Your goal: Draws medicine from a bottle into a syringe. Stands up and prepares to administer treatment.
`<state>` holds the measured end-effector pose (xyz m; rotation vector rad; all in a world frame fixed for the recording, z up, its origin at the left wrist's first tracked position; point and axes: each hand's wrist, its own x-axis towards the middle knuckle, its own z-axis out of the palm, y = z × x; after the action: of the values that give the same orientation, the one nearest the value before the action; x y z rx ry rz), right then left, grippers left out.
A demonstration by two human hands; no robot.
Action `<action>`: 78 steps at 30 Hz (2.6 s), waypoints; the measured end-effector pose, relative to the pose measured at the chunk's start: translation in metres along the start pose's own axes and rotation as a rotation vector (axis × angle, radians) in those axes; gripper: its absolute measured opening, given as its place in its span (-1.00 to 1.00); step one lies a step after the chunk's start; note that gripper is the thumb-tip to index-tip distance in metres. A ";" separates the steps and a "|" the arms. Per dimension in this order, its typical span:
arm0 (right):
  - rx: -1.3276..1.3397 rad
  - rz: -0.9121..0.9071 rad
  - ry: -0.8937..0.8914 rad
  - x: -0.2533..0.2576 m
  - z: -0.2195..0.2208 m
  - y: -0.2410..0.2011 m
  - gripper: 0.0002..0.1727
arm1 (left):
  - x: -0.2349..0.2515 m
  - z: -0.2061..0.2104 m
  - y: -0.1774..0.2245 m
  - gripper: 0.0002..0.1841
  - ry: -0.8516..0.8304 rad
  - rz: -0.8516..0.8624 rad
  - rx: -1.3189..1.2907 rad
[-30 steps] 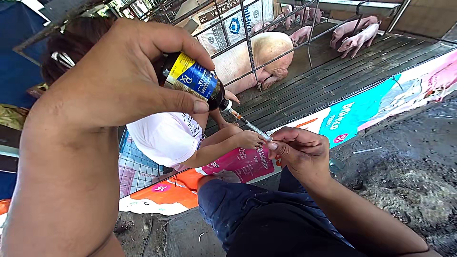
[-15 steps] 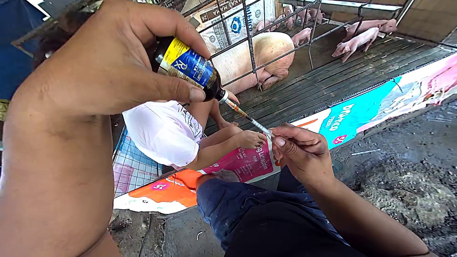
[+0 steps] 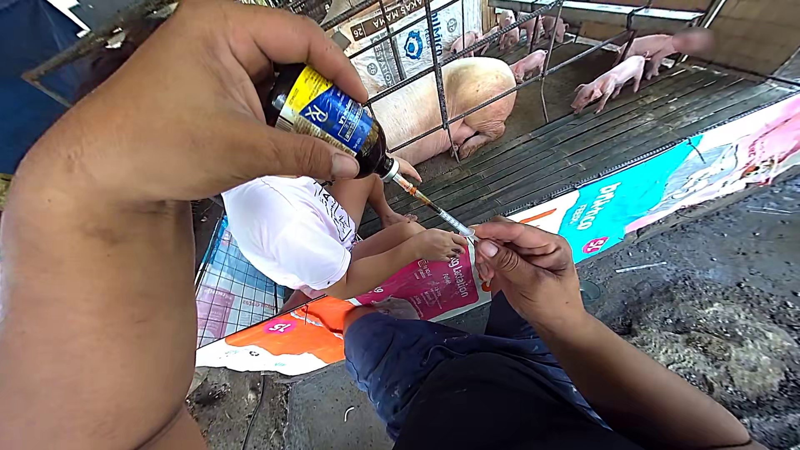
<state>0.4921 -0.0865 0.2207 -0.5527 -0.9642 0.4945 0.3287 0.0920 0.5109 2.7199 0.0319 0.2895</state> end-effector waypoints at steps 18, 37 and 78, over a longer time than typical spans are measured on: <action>0.012 -0.008 -0.005 -0.001 -0.001 -0.001 -0.81 | 0.003 0.001 0.001 -0.50 -0.003 -0.007 -0.004; 0.015 -0.033 0.010 -0.003 0.000 -0.005 -0.82 | 0.001 0.001 -0.006 -0.46 -0.013 0.045 -0.040; 0.020 -0.016 -0.095 -0.006 0.002 -0.005 -0.72 | -0.012 -0.010 -0.001 -0.43 0.004 0.086 -0.037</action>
<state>0.4880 -0.0938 0.2216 -0.5070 -1.0520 0.5196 0.3144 0.0964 0.5172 2.6878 -0.0891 0.3177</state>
